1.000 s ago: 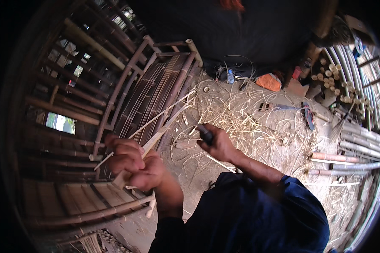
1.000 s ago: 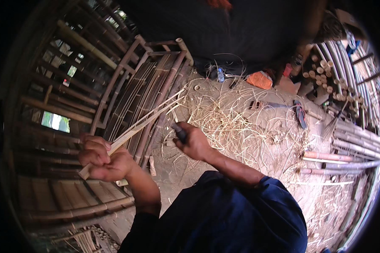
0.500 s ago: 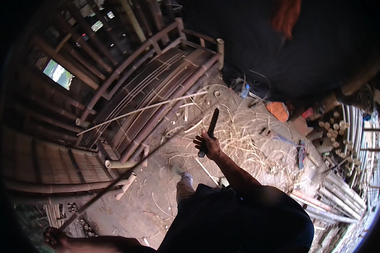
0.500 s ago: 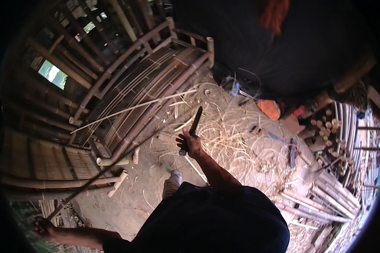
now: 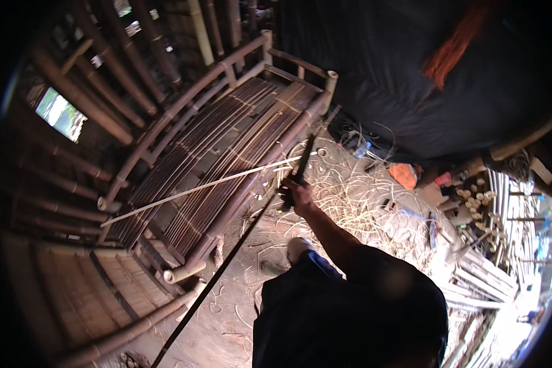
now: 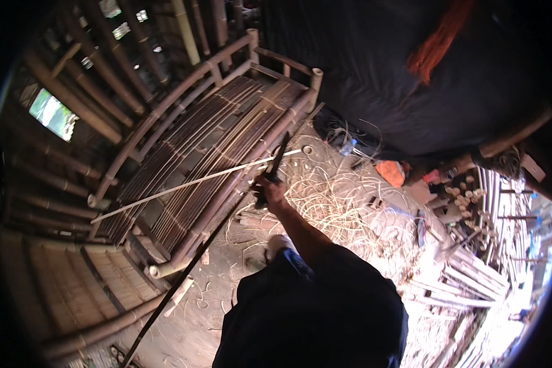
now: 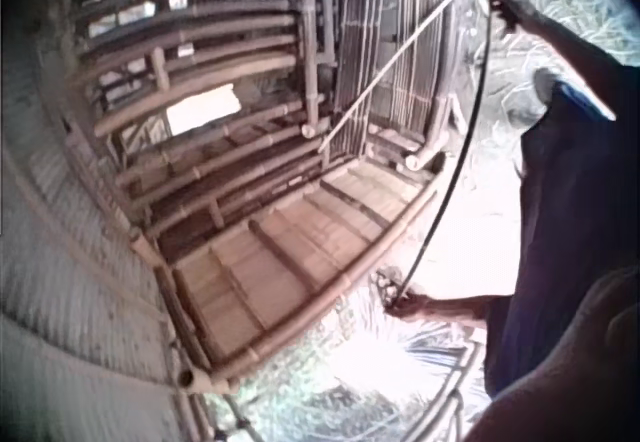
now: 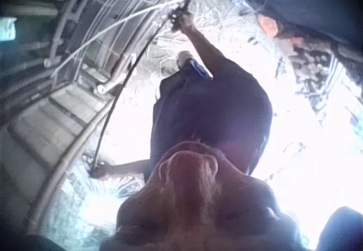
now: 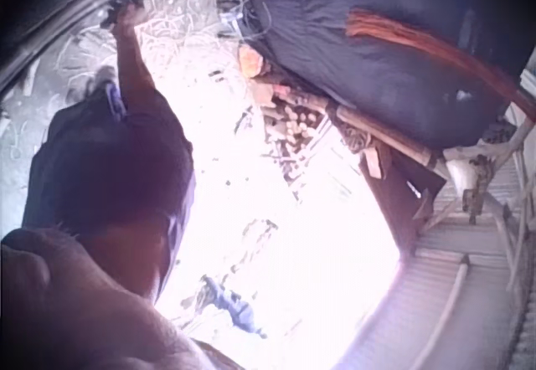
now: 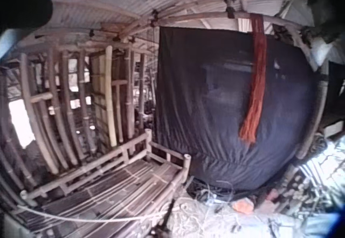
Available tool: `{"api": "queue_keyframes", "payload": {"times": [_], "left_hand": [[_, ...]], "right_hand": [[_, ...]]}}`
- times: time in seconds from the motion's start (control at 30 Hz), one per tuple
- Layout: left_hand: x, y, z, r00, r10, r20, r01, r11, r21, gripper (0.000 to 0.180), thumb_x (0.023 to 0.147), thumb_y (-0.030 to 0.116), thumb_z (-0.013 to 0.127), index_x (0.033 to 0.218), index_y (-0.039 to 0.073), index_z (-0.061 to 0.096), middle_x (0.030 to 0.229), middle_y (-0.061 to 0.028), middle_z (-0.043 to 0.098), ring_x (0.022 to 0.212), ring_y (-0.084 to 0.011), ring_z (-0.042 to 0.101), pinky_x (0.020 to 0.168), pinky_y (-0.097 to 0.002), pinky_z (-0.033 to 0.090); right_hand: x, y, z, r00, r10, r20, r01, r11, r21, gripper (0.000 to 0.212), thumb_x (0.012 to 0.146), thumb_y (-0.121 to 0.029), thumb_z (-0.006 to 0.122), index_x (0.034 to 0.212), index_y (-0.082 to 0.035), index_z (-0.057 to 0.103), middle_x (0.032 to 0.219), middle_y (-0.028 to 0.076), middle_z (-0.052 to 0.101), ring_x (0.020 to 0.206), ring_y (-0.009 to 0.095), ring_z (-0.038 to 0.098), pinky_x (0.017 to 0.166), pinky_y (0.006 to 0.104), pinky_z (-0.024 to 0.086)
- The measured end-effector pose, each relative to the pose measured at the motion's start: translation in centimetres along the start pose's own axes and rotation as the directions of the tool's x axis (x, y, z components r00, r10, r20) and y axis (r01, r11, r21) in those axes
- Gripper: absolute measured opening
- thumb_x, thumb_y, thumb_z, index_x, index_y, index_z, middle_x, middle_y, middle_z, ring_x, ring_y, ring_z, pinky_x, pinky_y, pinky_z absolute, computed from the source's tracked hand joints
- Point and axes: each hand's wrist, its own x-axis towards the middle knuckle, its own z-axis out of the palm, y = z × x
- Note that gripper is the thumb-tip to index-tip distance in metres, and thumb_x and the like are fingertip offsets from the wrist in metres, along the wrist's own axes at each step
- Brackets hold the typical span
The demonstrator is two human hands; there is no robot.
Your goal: The person uses a machete to split long bamboo poles into thin strips. They repeatedly strike the bamboo against a frame to separate the strips, then place the finished strips onto a bamboo rack.
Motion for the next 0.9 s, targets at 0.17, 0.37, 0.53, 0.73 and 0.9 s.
{"api": "queue_keyframes", "payload": {"times": [0.17,0.37,0.53,0.73,0.9], "left_hand": [[-0.2,0.1,9.1,0.985,-0.166,0.057,0.164,0.986,0.029,0.042,0.098,0.021,0.048,0.13,-0.006,0.046,0.129,-0.0188,0.054,0.116,-0.0294,0.056,0.096,-0.0418,0.049],[-0.9,-3.2,21.0,0.957,-0.231,0.176,0.211,0.97,0.125,0.042,0.096,0.019,0.057,0.126,-0.009,0.05,0.115,-0.0201,0.059,0.102,-0.0299,0.059,0.085,-0.0364,0.054],[2.4,-8.9,23.1,0.981,-0.166,0.1,0.076,0.804,0.59,0.032,0.097,0.025,0.055,0.114,-0.002,0.056,0.104,-0.0163,0.064,0.094,-0.0277,0.062,0.08,-0.039,0.054],[4.0,-8.7,34.9,0.916,-0.388,0.105,0.394,0.918,-0.04,0.028,0.094,0.032,0.055,0.102,0.007,0.066,0.095,-0.0096,0.067,0.09,-0.0272,0.062,0.081,-0.0445,0.051],[7.2,-8.7,38.1,0.957,-0.271,0.106,0.263,0.961,0.086,0.026,0.094,0.032,0.056,0.099,0.008,0.065,0.092,-0.0085,0.068,0.085,-0.0251,0.063,0.078,-0.0418,0.052]], "right_hand": [[8.2,3.1,5.4,0.99,0.139,-0.004,-0.139,0.99,-0.018,0.023,0.082,-0.017,0.072,0.099,-0.003,0.064,0.084,0.009,0.068,0.07,0.019,0.067,0.053,0.0312,0.052],[19.3,8.3,10.1,0.988,0.156,0.0,-0.156,0.986,-0.056,0.028,0.08,-0.013,0.074,0.102,-0.004,0.06,0.084,0.008,0.066,0.075,0.02,0.069,0.054,0.031,0.054],[29.4,10.3,13.2,0.995,0.098,-0.028,-0.101,0.985,-0.137,0.054,0.083,-0.028,0.073,0.126,-0.005,0.052,0.094,0.009,0.067,0.073,0.021,0.068,0.056,0.0322,0.054],[37.2,11.6,12.7,0.996,0.09,0.02,-0.09,0.996,-0.02,0.04,0.083,-0.019,0.071,0.117,-0.005,0.056,0.083,0.005,0.065,0.067,0.019,0.066,0.051,0.03,0.051],[37.0,8.7,17.0,0.988,0.151,-0.039,-0.153,0.988,-0.038,0.029,0.082,-0.01,0.069,0.108,-0.005,0.057,0.075,0.003,0.06,0.064,0.017,0.064,0.049,0.0305,0.049]]}}
